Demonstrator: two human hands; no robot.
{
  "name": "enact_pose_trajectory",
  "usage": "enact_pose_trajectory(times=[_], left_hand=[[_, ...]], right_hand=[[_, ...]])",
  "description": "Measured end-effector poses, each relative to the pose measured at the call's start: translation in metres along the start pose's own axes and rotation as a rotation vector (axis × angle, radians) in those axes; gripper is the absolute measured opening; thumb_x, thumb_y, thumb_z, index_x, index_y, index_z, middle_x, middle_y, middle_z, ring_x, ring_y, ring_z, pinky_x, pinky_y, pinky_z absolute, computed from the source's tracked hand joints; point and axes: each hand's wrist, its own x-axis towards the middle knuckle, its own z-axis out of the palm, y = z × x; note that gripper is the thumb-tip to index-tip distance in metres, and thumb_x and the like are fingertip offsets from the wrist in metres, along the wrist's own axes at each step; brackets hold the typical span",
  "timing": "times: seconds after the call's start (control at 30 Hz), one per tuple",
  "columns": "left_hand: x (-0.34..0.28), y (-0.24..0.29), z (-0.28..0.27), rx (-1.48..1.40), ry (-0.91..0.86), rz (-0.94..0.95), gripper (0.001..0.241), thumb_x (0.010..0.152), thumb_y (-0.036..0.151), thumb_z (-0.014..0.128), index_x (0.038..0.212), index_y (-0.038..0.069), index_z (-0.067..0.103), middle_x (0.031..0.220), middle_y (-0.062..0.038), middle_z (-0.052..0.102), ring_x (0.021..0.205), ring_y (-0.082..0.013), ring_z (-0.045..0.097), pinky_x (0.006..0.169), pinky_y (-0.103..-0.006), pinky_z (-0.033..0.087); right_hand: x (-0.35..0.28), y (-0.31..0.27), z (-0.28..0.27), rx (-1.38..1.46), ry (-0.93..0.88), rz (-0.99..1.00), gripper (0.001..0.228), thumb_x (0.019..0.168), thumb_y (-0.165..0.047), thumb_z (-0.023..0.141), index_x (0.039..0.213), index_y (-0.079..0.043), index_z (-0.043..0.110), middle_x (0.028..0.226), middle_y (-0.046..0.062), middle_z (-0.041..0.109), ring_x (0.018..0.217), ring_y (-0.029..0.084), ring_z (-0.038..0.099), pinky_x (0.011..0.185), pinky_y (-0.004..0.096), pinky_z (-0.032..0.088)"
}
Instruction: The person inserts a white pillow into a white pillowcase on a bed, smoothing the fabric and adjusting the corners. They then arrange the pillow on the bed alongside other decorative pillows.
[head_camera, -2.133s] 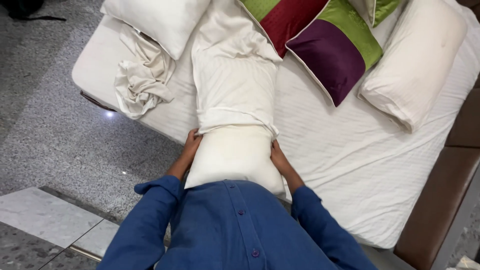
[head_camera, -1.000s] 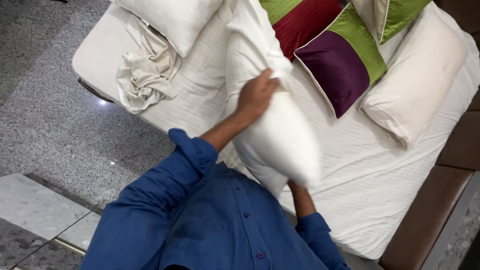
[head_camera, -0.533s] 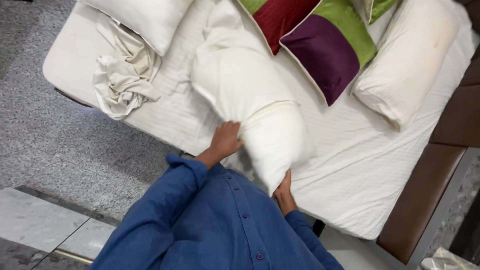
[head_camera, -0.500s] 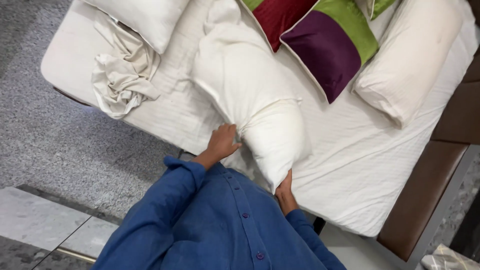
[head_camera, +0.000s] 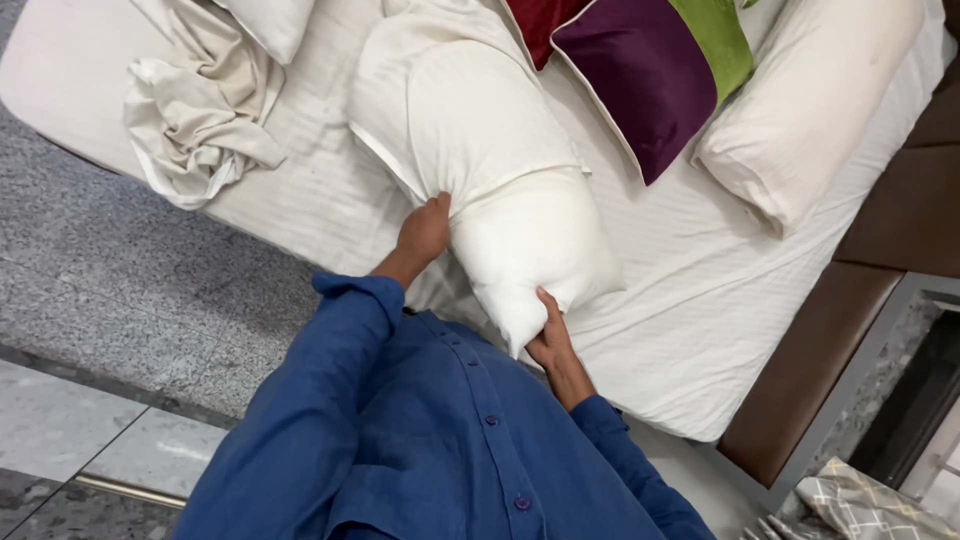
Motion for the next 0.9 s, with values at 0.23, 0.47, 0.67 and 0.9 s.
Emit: enact_pose_trajectory(times=[0.23, 0.47, 0.67, 0.9], left_hand=[[-0.01, 0.056, -0.046, -0.129, 0.036, 0.135, 0.044, 0.099, 0.001, 0.045, 0.139, 0.001, 0.06, 0.114, -0.025, 0.071, 0.097, -0.0374, 0.07, 0.088, -0.0455, 0.055], [-0.058, 0.164, -0.134, 0.017, -0.197, 0.477, 0.037, 0.09, 0.002, 0.053, 0.123, 0.006, 0.07, 0.096, -0.019, 0.074, 0.084, -0.0368, 0.071, 0.076, -0.0477, 0.054], [-0.056, 0.103, -0.133, 0.114, -0.039, 0.514, 0.033, 0.08, 0.002, 0.057, 0.108, 0.006, 0.074, 0.08, -0.018, 0.072, 0.073, -0.0382, 0.069, 0.07, -0.0513, 0.051], [-0.086, 0.065, -0.145, 0.318, -0.061, 0.127, 0.02, 0.077, 0.016, 0.061, 0.091, 0.004, 0.071, 0.068, -0.02, 0.069, 0.064, -0.0398, 0.067, 0.066, -0.053, 0.051]], right_hand=[[-0.008, 0.009, -0.014, -0.127, -0.176, 0.035, 0.064, 0.094, -0.028, 0.072, 0.143, 0.007, 0.051, 0.137, 0.021, 0.061, 0.121, 0.03, 0.062, 0.103, 0.042, 0.053], [-0.022, 0.029, 0.009, -0.483, -0.14, 0.181, 0.064, 0.091, -0.036, 0.071, 0.14, 0.003, 0.058, 0.138, 0.02, 0.066, 0.12, 0.027, 0.066, 0.1, 0.039, 0.056], [0.031, 0.028, 0.013, -1.218, -0.242, 0.217, 0.064, 0.103, -0.058, 0.059, 0.115, 0.004, 0.067, 0.111, 0.02, 0.073, 0.096, 0.024, 0.07, 0.084, 0.036, 0.058], [0.036, -0.041, 0.114, -1.664, -0.271, -0.716, 0.032, 0.09, -0.031, 0.078, 0.106, -0.004, 0.074, 0.097, 0.012, 0.073, 0.087, 0.024, 0.069, 0.079, 0.037, 0.056]])
